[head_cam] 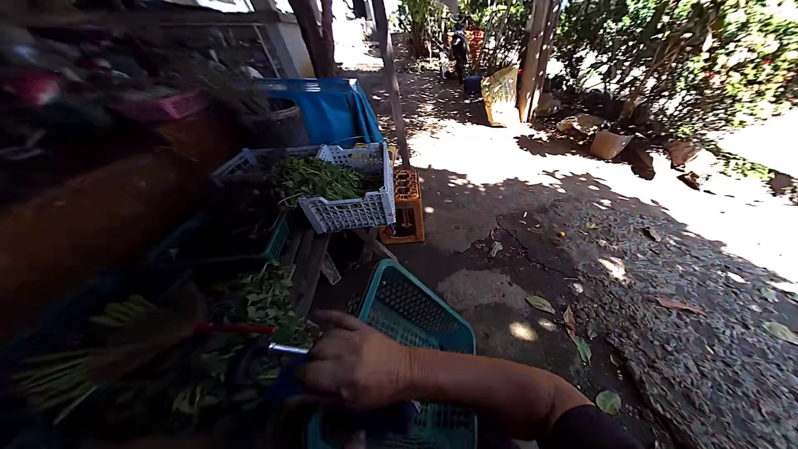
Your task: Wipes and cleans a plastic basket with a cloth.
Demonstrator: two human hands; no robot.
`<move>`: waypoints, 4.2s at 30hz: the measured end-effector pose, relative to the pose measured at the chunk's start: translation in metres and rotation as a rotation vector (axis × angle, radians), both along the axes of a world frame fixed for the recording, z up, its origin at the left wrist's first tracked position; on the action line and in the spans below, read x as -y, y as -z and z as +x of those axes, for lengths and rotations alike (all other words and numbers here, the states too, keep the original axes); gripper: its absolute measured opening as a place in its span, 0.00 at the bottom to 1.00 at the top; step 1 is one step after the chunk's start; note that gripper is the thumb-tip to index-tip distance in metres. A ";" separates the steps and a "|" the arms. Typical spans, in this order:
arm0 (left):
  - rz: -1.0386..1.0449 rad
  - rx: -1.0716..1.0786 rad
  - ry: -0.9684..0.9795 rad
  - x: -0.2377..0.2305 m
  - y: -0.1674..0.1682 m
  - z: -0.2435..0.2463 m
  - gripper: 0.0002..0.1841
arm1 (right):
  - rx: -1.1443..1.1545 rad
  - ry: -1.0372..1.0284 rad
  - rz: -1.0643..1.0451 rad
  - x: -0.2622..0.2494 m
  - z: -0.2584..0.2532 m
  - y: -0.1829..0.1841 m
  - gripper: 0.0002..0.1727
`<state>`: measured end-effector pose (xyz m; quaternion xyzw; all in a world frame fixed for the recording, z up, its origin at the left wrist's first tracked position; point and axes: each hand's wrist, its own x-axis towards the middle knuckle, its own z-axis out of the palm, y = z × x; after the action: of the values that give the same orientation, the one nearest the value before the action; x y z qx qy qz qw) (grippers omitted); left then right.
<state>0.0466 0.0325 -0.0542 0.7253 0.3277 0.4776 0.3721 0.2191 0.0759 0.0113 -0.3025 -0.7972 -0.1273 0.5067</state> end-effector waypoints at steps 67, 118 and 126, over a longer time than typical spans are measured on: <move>0.403 -0.526 0.014 -0.017 0.050 -0.005 0.39 | -0.263 -0.533 -1.226 0.047 0.076 0.066 0.14; 0.372 -0.678 0.227 -0.009 0.069 0.022 0.19 | -0.031 0.044 -0.611 0.086 0.046 0.147 0.12; 0.366 -0.720 0.258 -0.006 0.075 0.010 0.20 | -0.137 0.444 -1.214 0.027 0.144 0.195 0.21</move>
<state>0.0561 0.0381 -0.1294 0.9350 0.2529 0.1936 0.1558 0.3628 0.0485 -0.1842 -0.7001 -0.6117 0.2640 0.2568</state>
